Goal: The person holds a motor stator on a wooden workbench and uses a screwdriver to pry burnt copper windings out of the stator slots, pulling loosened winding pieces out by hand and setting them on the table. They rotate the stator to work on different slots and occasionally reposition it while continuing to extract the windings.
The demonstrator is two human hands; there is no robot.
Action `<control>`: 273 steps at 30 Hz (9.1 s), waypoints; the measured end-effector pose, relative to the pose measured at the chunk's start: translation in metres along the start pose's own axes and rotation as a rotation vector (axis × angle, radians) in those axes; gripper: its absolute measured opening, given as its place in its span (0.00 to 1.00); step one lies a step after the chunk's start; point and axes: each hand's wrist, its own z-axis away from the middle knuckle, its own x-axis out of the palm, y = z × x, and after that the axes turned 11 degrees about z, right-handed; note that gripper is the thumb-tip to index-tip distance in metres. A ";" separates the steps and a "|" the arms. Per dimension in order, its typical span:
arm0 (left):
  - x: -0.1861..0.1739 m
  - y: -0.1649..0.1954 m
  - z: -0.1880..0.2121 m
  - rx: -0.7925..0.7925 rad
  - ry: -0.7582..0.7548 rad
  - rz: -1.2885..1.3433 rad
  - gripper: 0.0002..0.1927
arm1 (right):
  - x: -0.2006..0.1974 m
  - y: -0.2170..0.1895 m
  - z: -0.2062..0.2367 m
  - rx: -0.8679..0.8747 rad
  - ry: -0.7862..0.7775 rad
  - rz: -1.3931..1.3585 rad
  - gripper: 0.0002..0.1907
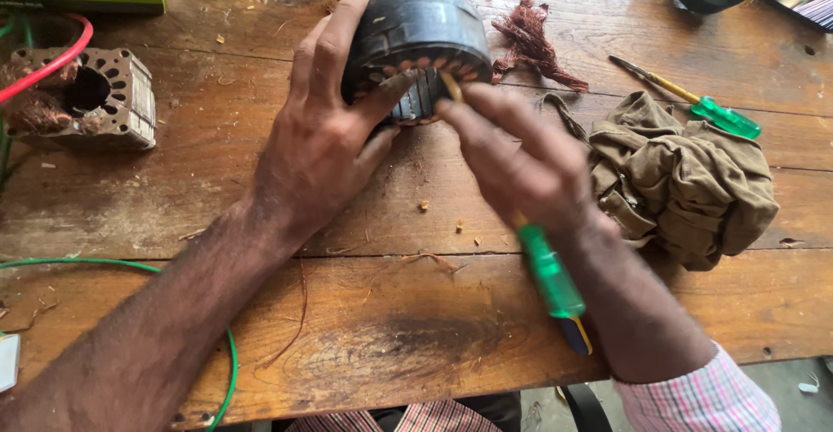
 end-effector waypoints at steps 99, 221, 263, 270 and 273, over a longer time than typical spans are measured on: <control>-0.021 0.007 0.000 -0.085 -0.194 0.388 0.08 | 0.003 -0.006 0.001 0.455 -0.096 -0.180 0.38; 0.003 -0.007 0.012 -0.201 0.004 0.247 0.17 | -0.015 -0.030 0.003 0.325 -0.262 -0.328 0.14; 0.010 0.016 0.007 -0.149 0.052 0.077 0.21 | 0.005 -0.032 -0.001 0.327 -0.333 -0.235 0.22; 0.004 0.016 0.006 -0.150 0.021 0.168 0.19 | 0.008 -0.033 0.007 0.214 -0.298 -0.066 0.28; 0.001 0.016 0.004 -0.138 -0.013 0.141 0.19 | 0.010 -0.030 0.008 0.145 -0.192 -0.057 0.30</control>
